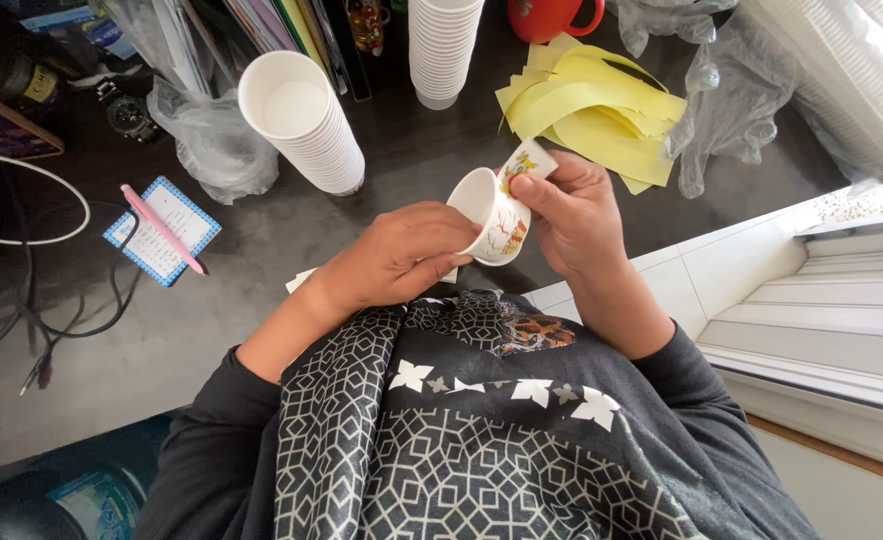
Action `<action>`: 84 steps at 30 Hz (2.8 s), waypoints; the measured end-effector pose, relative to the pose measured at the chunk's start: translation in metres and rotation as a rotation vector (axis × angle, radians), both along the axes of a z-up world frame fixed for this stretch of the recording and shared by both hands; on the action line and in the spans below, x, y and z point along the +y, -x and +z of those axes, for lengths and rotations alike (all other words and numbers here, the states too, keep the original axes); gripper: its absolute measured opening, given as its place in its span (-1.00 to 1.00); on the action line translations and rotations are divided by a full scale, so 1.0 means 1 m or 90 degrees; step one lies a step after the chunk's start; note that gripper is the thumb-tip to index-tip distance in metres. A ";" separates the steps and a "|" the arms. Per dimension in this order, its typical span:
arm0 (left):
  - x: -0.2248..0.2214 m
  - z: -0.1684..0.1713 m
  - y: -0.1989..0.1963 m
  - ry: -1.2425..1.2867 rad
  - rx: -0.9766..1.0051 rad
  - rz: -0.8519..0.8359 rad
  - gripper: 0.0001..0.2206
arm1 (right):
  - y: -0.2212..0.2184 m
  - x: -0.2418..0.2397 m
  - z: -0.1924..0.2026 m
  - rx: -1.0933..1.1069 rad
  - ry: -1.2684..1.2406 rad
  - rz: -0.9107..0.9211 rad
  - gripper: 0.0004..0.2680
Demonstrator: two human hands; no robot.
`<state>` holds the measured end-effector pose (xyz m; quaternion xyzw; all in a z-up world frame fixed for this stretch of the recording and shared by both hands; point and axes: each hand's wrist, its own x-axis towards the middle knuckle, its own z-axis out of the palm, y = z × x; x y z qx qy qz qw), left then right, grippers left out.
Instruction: Applying branding adhesive wraps to paper gelato cups.
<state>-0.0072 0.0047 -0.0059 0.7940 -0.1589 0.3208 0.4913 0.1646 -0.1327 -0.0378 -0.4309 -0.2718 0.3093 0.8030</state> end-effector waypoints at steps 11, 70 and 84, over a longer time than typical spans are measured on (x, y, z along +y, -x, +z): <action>0.010 -0.035 0.002 -0.019 -0.037 0.041 -0.91 | 0.004 0.007 0.003 0.136 0.072 0.089 -0.84; -0.029 -0.029 0.001 0.357 0.083 0.135 -0.80 | 0.015 -0.002 0.010 -0.562 0.093 0.079 -0.13; -0.034 -0.044 -0.007 0.515 0.218 0.098 -0.76 | 0.020 -0.005 0.013 -0.629 0.180 0.007 -0.26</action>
